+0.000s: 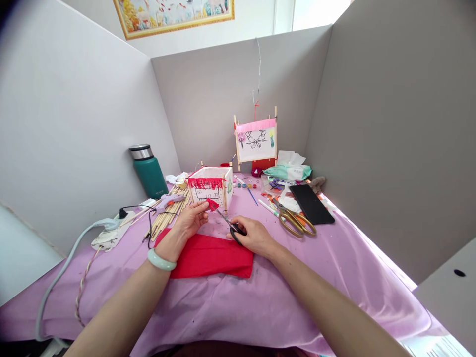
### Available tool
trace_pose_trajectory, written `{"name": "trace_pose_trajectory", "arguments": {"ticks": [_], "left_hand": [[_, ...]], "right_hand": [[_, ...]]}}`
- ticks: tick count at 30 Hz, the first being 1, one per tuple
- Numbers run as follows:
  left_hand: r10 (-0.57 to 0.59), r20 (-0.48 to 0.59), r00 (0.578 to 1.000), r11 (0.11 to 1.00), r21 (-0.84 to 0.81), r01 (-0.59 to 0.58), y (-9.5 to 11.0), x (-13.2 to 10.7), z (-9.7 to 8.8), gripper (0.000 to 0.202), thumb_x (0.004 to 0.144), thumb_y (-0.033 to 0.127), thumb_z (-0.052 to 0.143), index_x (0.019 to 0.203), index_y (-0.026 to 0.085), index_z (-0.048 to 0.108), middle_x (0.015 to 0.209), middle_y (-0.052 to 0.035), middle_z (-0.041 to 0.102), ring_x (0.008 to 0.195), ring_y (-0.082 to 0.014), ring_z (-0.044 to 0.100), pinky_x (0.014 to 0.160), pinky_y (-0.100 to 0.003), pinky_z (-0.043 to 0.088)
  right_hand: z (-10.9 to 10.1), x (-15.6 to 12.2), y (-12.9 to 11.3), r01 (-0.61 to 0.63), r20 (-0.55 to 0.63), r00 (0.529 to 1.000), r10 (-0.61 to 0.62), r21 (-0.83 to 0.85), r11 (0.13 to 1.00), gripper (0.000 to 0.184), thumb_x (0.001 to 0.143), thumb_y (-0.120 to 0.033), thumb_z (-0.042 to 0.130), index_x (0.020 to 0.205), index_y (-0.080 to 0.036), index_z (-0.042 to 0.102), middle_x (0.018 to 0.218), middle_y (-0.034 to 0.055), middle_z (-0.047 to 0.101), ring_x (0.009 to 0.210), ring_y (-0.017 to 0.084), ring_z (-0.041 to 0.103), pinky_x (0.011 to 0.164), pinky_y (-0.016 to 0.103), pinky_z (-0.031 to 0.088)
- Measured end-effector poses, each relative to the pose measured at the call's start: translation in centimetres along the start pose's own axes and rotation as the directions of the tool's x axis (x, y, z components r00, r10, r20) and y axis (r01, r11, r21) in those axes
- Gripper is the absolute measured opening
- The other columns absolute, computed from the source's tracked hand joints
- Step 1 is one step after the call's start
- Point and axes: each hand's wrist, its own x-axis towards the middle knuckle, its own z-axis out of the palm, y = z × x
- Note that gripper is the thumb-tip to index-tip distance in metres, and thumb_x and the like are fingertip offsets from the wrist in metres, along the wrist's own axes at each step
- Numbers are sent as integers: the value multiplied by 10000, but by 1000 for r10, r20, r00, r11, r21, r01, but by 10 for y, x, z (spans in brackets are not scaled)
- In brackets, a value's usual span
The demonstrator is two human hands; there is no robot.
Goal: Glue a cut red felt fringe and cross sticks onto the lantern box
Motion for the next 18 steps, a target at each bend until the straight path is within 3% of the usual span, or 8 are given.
{"name": "trace_pose_trajectory", "arguments": {"ticks": [5,18], "left_hand": [[21,-27,999,1000,-10,-21,0,1,1,148,697,129,736,766,127,604,612,28,613,424,-66,537,431,-180,454],[-2,22,1000,1000,22,2,-1,-1,2,179,673,152,760,753,130,601,642,21,637,425,-59,531,435,-175,452]], "right_hand": [[-1,0,-2,2,4,1000,-2,2,1000,351,776,-414,622,1055,-202,608,714,-17,565,599,102,466,569,210,349],[1,1,2,4,-6,1000,-4,-8,1000,376,777,-469,619,1039,-199,609,698,-20,558,582,99,452,550,206,337]]}}
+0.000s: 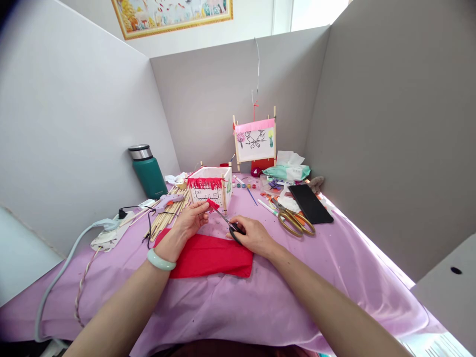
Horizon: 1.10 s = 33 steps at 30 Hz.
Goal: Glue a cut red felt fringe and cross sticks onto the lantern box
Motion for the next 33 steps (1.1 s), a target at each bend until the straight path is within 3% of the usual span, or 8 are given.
{"name": "trace_pose_trajectory", "arguments": {"ticks": [33], "left_hand": [[-14,22,1000,1000,0,14,1,0,0,147,693,134,745,775,124,623,622,29,621,423,-52,528,424,-165,446]], "right_hand": [[1,1,4,2,3,1000,-2,10,1000,368,787,-476,612,1029,-199,606,709,-18,585,591,102,469,562,206,342]]}}
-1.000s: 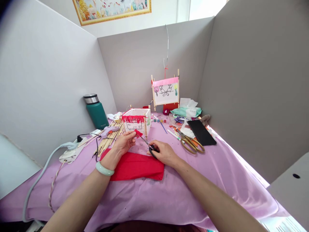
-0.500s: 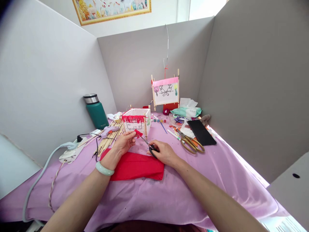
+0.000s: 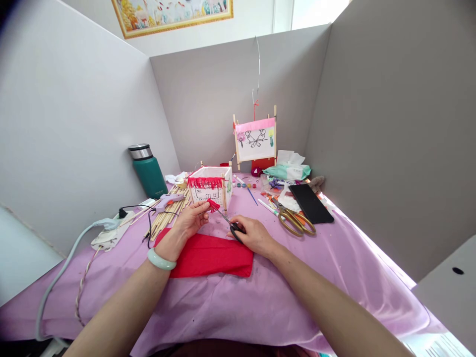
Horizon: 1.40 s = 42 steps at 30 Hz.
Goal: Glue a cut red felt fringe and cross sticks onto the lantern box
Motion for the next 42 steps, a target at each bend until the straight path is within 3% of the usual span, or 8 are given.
{"name": "trace_pose_trajectory", "arguments": {"ticks": [8,24,42], "left_hand": [[1,-2,1000,1000,14,-1,-2,2,-3,108,718,143,721,776,121,633,665,3,649,428,-58,531,425,-172,450],[-14,-7,1000,999,53,14,-4,3,-1,123,701,142,723,739,120,607,539,31,570,406,-70,518,419,-169,421],[-49,-15,999,999,17,49,-2,2,0,32,756,109,670,783,104,653,663,-18,656,412,-65,525,416,-179,417]], "right_hand": [[0,1,2,-22,-3,1000,22,4,1000,355,779,-466,628,1013,-200,611,691,-25,575,580,100,461,558,208,331],[0,0,0,-11,15,1000,11,-1,1000,373,784,-482,624,1035,-205,606,697,-25,567,590,100,460,563,206,334],[1,0,3,-12,-14,1000,11,-24,1000,351,785,-459,628,1022,-202,612,693,-19,582,586,104,470,561,208,337]]}}
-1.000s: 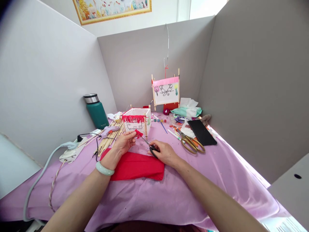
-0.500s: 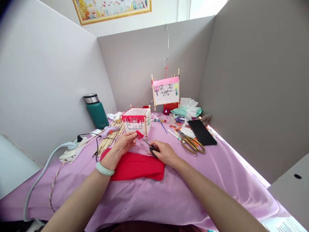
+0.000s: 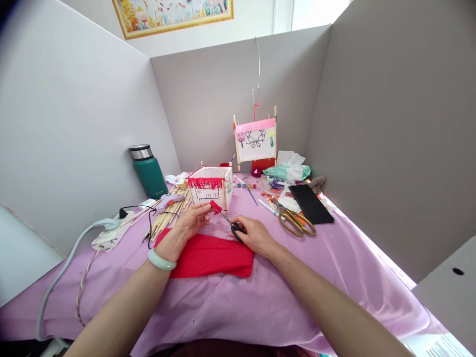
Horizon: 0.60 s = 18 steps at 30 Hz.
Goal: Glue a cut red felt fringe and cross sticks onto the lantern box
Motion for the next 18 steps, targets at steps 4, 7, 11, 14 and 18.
{"name": "trace_pose_trajectory", "arguments": {"ticks": [4,7,11,14,18], "left_hand": [[8,-2,1000,1000,13,-8,0,0,0,46,742,117,686,771,103,654,646,-15,650,411,-63,520,425,-180,419],[11,4,1000,1000,22,-11,-1,0,-1,63,726,123,700,761,104,651,634,-10,643,412,-62,519,426,-177,414],[8,23,1000,999,42,-9,-2,2,-2,128,694,145,736,784,110,652,658,-10,648,419,-60,520,428,-176,407],[10,25,1000,999,50,-11,-3,3,-2,149,684,157,746,787,112,648,660,-10,646,420,-59,518,432,-176,410],[5,23,1000,999,49,-7,-4,3,-2,136,684,152,740,762,114,635,626,-4,629,414,-61,513,432,-174,412]], "right_hand": [[0,0,-1,-9,14,1000,9,14,1000,369,781,-476,625,1031,-205,606,684,-24,566,585,105,466,564,210,339],[-1,0,-2,-8,16,1000,7,20,1000,385,778,-488,627,1041,-208,602,694,-24,560,593,104,462,565,210,341],[-1,0,-3,0,17,1000,-1,24,1000,386,782,-497,622,1035,-207,601,685,-29,547,591,101,452,564,209,337],[0,-1,-4,4,15,1000,-5,30,1000,380,784,-489,623,1035,-205,599,687,-31,548,594,99,452,567,208,336],[0,-1,-5,-2,12,1000,2,25,1000,360,787,-471,625,1025,-202,599,680,-31,553,591,98,451,562,206,331]]}}
